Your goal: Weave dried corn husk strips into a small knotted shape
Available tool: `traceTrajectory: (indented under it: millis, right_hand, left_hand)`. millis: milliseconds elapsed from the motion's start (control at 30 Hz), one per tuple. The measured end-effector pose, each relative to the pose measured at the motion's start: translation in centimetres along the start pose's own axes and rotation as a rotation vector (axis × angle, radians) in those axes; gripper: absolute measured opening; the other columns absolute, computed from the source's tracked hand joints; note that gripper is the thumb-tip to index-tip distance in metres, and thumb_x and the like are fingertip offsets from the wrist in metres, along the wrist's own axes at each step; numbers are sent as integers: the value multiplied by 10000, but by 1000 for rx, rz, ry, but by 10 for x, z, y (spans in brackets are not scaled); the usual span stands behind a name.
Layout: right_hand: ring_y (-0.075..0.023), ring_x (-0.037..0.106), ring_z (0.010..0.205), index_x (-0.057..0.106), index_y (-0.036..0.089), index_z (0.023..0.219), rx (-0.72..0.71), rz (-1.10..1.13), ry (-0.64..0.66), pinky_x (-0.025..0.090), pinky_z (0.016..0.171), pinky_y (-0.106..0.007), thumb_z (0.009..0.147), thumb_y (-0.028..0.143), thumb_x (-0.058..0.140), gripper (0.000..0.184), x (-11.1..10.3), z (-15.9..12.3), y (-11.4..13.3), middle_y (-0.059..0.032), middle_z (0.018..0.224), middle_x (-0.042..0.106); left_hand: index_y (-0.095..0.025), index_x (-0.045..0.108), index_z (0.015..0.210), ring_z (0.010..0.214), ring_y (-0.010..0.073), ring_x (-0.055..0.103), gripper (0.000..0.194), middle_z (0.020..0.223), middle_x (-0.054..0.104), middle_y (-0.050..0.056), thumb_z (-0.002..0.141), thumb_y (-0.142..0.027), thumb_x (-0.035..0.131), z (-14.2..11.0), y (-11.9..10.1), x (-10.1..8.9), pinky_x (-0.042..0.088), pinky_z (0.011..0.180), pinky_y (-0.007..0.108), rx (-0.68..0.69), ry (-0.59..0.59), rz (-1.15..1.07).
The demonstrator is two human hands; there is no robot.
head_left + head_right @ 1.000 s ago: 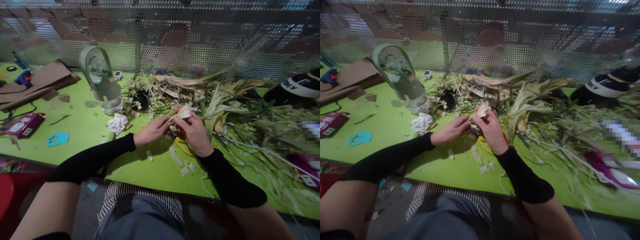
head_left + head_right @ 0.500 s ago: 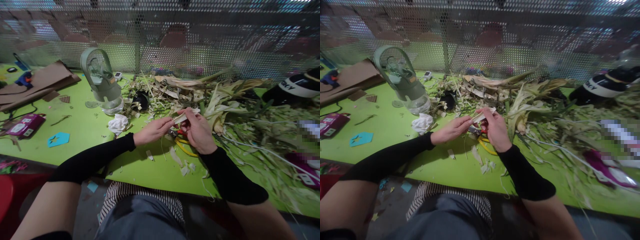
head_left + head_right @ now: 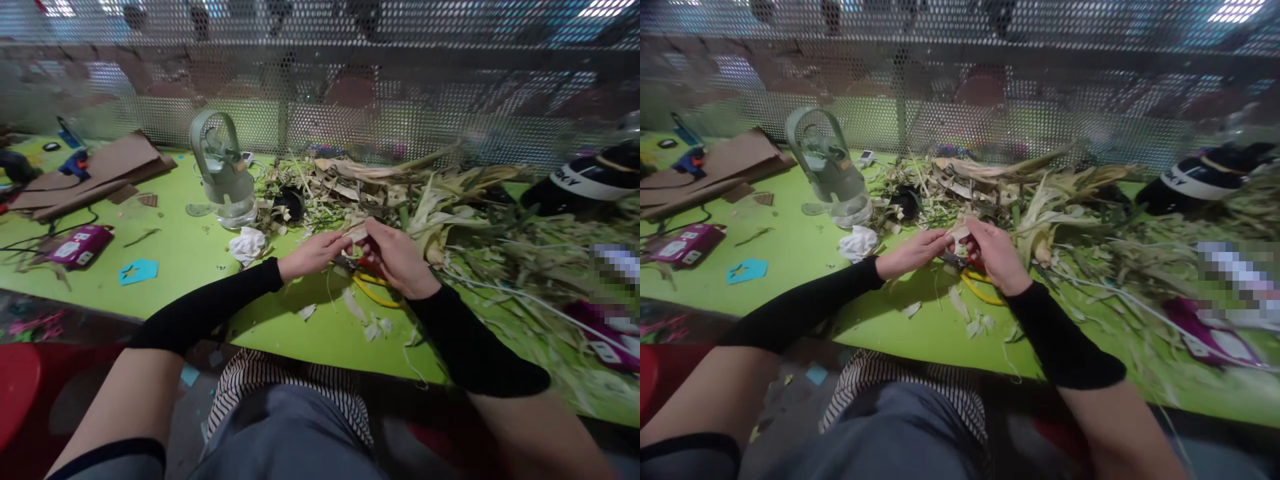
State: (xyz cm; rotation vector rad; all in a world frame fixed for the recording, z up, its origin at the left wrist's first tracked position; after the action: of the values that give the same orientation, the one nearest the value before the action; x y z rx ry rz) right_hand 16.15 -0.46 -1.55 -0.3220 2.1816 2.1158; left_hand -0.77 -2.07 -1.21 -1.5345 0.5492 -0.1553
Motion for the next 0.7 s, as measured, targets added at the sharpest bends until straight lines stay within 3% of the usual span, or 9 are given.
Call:
traceTrajectory:
  millis: [100, 167, 233, 300, 367, 467, 533, 633, 700]
  right_hand:
    - [-209, 654, 721, 678, 222, 974, -60, -564, 187, 501, 632, -325, 842, 629, 710, 429, -25, -11, 0, -63, 868, 730]
    - [-290, 702, 845, 679, 204, 1002, -96, -959, 330, 543, 760, -406, 847, 515, 711, 349, -39, -23, -5, -120, 960, 750]
    - [-342, 713, 1015, 670, 173, 1079, -161, -1149, 401, 549, 916, -457, 863, 358, 647, 285, -46, -34, -10, -180, 1130, 746]
    - [-344, 707, 1050, 652, 140, 1129, -181, -1240, 409, 540, 950, -461, 891, 242, 528, 286, -45, -39, -14, -211, 1169, 733]
    - [-335, 707, 973, 645, 118, 1111, -134, -1318, 406, 546, 851, -424, 866, 211, 519, 291, -38, -38, -14, -220, 1096, 732]
    - [-304, 679, 761, 647, 136, 1116, -9, -1427, 389, 483, 638, -378, 838, 287, 572, 325, -31, -30, -10, -195, 998, 747]
    - [-306, 663, 732, 664, 169, 1067, -8, -1452, 385, 458, 638, -380, 863, 355, 559, 295, -33, -24, -5, -173, 923, 751]
    - [-310, 673, 792, 653, 224, 942, -18, -1251, 401, 488, 706, -386, 857, 445, 565, 253, -47, -21, 0, -131, 892, 750]
    - [-307, 668, 807, 639, 227, 943, 24, -1090, 400, 497, 713, -385, 845, 581, 593, 370, -60, -23, 1, -115, 885, 734]
  left_hand:
    - [-181, 525, 801, 517, 84, 296, 342, 627, 344, -74, 1114, -246, 404, 2, 8, -6, 244, 514, 212, -126, -44, -188]
    - [-185, 492, 800, 493, 70, 266, 343, 636, 318, -80, 1120, -236, 382, 4, 11, -8, 216, 483, 200, -150, -74, -296]
    - [-181, 484, 792, 488, 54, 275, 340, 652, 336, -76, 1117, -223, 394, 5, 13, -9, 206, 469, 188, -148, -84, -337]
    - [-175, 489, 791, 487, 43, 291, 335, 668, 363, -70, 1114, -217, 410, 6, 14, -9, 206, 462, 181, -160, -84, -340]
    - [-171, 496, 792, 488, 37, 306, 331, 680, 385, -65, 1111, -210, 420, 6, 15, -9, 210, 459, 179, -175, -87, -324]
    - [-167, 516, 794, 497, 35, 330, 328, 687, 400, -59, 1108, -201, 425, 7, 17, -11, 212, 460, 181, -161, -94, -300]
    - [-166, 523, 798, 493, 33, 324, 330, 690, 398, -60, 1110, -198, 421, 9, 19, -15, 201, 455, 187, -149, -122, -314]
    - [-167, 521, 799, 482, 32, 314, 332, 685, 389, -64, 1112, -198, 415, 11, 19, -24, 203, 448, 193, -144, -168, -360]
    - [-169, 513, 793, 472, 32, 299, 336, 672, 376, -68, 1111, -189, 408, 12, 19, -29, 202, 442, 197, -147, -194, -397]
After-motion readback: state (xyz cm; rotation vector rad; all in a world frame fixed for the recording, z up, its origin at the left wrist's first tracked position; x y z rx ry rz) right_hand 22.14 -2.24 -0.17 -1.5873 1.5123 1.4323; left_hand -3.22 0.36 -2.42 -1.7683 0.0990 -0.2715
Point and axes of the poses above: each hand's wrist, its own z-axis towards the middle knuckle, its own x-axis out of the palm, y = z × x, the point moved 3 cm from there along z, towards the middle knuckle
